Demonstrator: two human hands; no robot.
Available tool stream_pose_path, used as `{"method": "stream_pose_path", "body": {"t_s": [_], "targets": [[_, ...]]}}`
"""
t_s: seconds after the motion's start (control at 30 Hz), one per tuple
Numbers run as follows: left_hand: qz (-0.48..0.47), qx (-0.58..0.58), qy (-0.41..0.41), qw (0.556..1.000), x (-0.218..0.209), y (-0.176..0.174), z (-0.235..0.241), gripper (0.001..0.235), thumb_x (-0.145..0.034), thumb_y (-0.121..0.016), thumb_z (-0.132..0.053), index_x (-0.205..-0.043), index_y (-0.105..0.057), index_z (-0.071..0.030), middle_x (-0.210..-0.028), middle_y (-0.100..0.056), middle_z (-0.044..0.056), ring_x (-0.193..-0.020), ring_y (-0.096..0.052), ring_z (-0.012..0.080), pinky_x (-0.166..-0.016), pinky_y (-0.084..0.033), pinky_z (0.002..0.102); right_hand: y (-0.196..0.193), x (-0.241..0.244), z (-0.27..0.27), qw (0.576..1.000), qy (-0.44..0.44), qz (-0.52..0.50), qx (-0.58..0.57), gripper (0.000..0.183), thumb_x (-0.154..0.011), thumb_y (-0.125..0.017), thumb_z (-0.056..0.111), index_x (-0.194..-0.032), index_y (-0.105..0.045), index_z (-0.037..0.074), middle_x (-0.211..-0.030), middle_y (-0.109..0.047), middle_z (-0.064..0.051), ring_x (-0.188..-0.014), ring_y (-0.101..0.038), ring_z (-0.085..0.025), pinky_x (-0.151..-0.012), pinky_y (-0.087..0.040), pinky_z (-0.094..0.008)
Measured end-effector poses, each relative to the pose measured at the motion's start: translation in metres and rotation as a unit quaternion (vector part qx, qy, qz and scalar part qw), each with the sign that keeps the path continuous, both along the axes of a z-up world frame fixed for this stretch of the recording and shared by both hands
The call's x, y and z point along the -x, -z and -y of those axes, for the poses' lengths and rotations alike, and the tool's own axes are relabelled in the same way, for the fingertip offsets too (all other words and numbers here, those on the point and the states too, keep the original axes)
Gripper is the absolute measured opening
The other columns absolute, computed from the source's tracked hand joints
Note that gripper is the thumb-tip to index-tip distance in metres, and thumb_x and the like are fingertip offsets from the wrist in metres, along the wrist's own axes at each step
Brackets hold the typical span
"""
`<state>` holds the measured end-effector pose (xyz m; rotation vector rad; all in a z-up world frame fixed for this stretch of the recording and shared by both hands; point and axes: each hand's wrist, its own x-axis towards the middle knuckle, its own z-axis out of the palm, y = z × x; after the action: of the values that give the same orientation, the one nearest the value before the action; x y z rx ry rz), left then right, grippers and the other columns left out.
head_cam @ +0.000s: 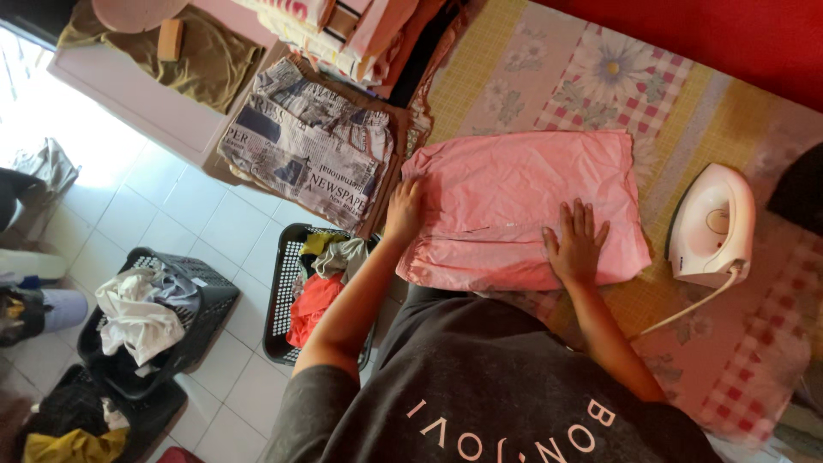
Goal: The person irons and folds items of clothing by hand and with an iron, moving garments between a laundry basket and a stack on the ironing board.
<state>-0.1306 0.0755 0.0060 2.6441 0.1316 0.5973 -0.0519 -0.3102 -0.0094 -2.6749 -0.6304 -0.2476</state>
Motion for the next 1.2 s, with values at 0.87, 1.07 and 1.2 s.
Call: {"method": "stream_pose_path", "body": {"t_s": [0.87,1.07,1.2], "targets": [[-0.024,-0.014,0.088,0.996,-0.114,-0.010,-0.067,0.033,-0.083,-0.071,-0.018,-0.113,-0.072,-0.005,-0.122,-0.065,0.019,-0.115,-0.056,0.0422,-0.092,-0.051,0.047,-0.025,0.006,-0.011,0.999,0.021,0.035,-0.023,0.060,-0.096,-0.066,0.037,-0.148,-0.057,0.008,-0.157,-0.052,-0.016,-0.147,-0.045,-0.036,-0.118,-0.025,-0.066],[-0.046,0.001,0.032,0.998,-0.105,-0.026,-0.037,0.037,-0.092,-0.065,-0.022,-0.125,-0.067,-0.006,-0.126,-0.064,0.017,-0.119,-0.056,0.0407,-0.090,-0.046,0.057,-0.029,-0.029,-0.034,0.988,0.042,0.089,-0.116,0.031,-0.098,-0.072,0.022,-0.125,-0.070,0.006,-0.133,-0.068,-0.012,-0.127,-0.058,-0.033,-0.111,-0.039,-0.053],[-0.039,-0.002,0.044,0.998,-0.099,-0.027,-0.032,0.028,-0.092,-0.066,-0.026,-0.115,-0.069,-0.010,-0.126,-0.065,0.017,-0.117,-0.057,0.0393,-0.091,-0.046,0.058,-0.045,-0.080,-0.090,0.982,-0.044,0.068,-0.169,0.030,-0.092,-0.069,0.009,-0.122,-0.068,0.003,-0.130,-0.067,-0.013,-0.123,-0.061,-0.033,-0.109,-0.044,-0.048]]}}
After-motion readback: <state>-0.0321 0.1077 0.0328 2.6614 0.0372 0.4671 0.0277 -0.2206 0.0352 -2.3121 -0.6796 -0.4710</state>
